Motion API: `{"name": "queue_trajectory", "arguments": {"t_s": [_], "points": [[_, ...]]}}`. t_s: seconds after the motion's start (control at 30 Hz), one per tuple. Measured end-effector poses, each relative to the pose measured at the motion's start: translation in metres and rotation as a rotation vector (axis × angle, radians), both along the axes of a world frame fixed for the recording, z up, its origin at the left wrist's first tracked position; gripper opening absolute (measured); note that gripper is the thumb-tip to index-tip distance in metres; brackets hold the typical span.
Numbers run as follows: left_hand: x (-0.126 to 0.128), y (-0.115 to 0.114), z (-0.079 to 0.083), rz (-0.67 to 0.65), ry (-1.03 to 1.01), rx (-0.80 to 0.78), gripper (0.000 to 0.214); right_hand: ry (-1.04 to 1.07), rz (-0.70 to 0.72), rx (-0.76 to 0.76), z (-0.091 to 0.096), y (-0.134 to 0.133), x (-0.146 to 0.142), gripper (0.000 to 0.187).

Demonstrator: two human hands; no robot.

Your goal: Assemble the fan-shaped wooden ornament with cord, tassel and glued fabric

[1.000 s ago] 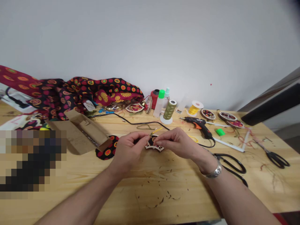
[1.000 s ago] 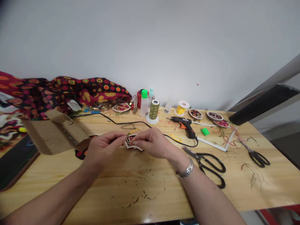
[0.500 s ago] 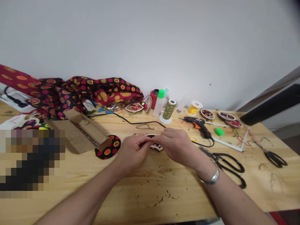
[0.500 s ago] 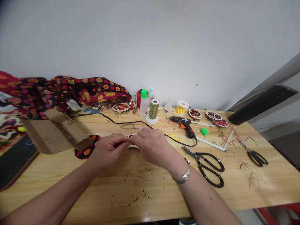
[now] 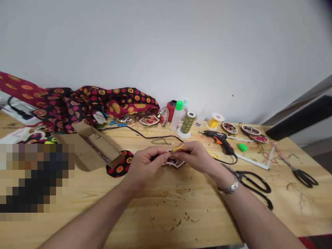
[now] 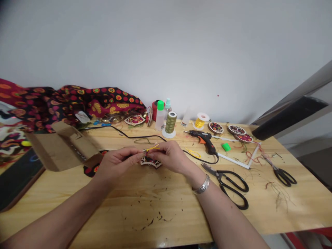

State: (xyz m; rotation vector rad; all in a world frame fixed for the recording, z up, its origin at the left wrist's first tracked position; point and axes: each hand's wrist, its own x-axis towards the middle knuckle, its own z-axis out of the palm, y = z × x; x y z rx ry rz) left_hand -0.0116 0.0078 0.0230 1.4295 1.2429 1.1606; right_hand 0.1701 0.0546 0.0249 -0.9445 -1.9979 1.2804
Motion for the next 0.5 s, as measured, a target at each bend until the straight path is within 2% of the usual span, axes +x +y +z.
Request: {"name": "queue_trajectory", "arguments": {"t_s": [0.2,0.5], "points": [[0.000,0.001,0.001,0.059,-0.018,0.006,0.013,-0.002,0.034,-0.077,0.009,-0.007,0.001,0.021],[0.003,-0.002,0.000,0.112,0.003,-0.021,0.014,-0.093,0.067,0.063,0.017,-0.013,0.000,0.026]]}}
